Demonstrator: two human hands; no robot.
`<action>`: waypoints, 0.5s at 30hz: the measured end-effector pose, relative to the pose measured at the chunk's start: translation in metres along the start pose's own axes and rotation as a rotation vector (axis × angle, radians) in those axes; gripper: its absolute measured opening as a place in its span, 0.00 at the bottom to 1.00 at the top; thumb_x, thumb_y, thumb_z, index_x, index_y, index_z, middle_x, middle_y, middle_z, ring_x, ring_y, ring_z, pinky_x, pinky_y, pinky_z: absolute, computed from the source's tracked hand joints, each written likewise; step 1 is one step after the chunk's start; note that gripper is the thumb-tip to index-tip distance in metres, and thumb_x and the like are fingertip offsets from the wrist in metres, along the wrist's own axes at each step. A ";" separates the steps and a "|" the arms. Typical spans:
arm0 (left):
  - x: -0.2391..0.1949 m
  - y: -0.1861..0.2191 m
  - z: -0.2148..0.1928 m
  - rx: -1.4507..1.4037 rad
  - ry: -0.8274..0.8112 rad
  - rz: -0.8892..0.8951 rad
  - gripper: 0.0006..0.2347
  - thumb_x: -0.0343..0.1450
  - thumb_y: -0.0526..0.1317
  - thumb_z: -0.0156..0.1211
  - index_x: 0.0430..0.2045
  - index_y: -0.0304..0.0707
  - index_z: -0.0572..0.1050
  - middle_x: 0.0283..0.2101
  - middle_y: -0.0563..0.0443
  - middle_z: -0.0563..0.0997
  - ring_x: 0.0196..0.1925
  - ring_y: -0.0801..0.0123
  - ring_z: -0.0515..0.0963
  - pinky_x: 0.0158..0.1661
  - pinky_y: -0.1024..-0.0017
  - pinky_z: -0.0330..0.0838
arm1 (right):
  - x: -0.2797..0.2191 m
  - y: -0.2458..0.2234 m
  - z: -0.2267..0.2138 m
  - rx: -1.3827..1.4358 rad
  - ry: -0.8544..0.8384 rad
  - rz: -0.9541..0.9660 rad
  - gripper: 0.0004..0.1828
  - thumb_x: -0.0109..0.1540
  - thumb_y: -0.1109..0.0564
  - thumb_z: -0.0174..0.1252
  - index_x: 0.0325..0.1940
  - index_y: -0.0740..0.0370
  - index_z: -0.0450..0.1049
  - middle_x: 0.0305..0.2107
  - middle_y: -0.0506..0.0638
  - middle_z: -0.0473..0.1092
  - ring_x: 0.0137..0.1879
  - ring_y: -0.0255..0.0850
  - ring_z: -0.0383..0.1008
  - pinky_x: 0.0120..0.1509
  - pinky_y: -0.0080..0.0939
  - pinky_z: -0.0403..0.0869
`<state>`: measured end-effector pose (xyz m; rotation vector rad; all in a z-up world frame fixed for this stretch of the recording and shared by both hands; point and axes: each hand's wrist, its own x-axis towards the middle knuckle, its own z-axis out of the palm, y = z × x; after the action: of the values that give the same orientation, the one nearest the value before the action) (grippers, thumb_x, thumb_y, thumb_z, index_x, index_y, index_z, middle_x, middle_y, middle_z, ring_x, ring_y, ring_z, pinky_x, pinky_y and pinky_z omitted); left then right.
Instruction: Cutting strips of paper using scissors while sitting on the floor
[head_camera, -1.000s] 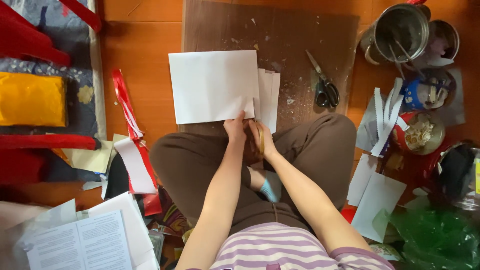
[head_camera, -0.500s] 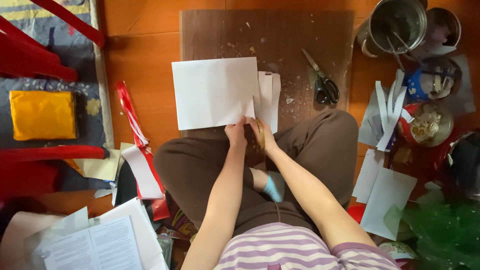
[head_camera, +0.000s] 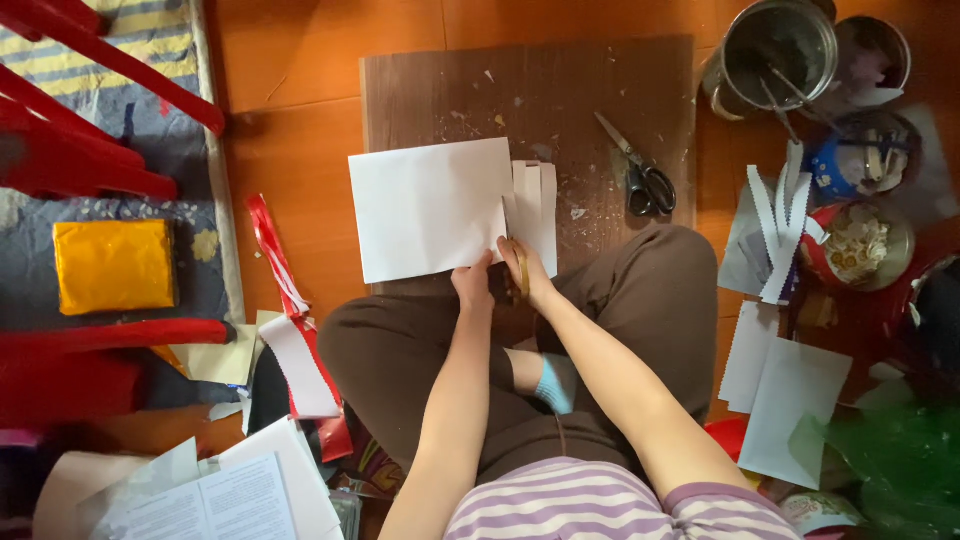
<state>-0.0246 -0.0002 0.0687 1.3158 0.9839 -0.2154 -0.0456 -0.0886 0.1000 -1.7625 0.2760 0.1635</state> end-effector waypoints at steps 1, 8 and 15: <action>0.002 0.000 -0.002 0.015 -0.006 -0.007 0.20 0.60 0.36 0.74 0.32 0.14 0.71 0.30 0.37 0.72 0.35 0.62 0.75 0.37 0.60 0.71 | 0.012 0.014 0.001 0.026 0.024 0.017 0.30 0.69 0.36 0.41 0.39 0.67 0.70 0.35 0.67 0.72 0.50 0.58 0.73 0.57 0.54 0.69; -0.001 -0.006 -0.009 -0.014 -0.032 0.034 0.22 0.60 0.35 0.73 0.40 0.12 0.71 0.38 0.31 0.75 0.46 0.57 0.76 0.46 0.56 0.69 | 0.038 0.061 0.017 -0.053 0.089 0.000 0.33 0.68 0.33 0.45 0.39 0.70 0.71 0.35 0.71 0.72 0.52 0.62 0.72 0.55 0.57 0.70; -0.019 0.012 -0.010 0.068 -0.038 -0.040 0.26 0.60 0.39 0.75 0.42 0.14 0.70 0.43 0.28 0.75 0.51 0.52 0.75 0.50 0.52 0.66 | 0.054 0.047 0.008 -0.064 0.056 0.091 0.39 0.69 0.31 0.37 0.46 0.75 0.70 0.43 0.77 0.70 0.55 0.68 0.69 0.61 0.63 0.67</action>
<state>-0.0333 0.0044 0.0912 1.3499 0.9780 -0.3055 -0.0067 -0.0946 0.0404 -1.8204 0.3956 0.1902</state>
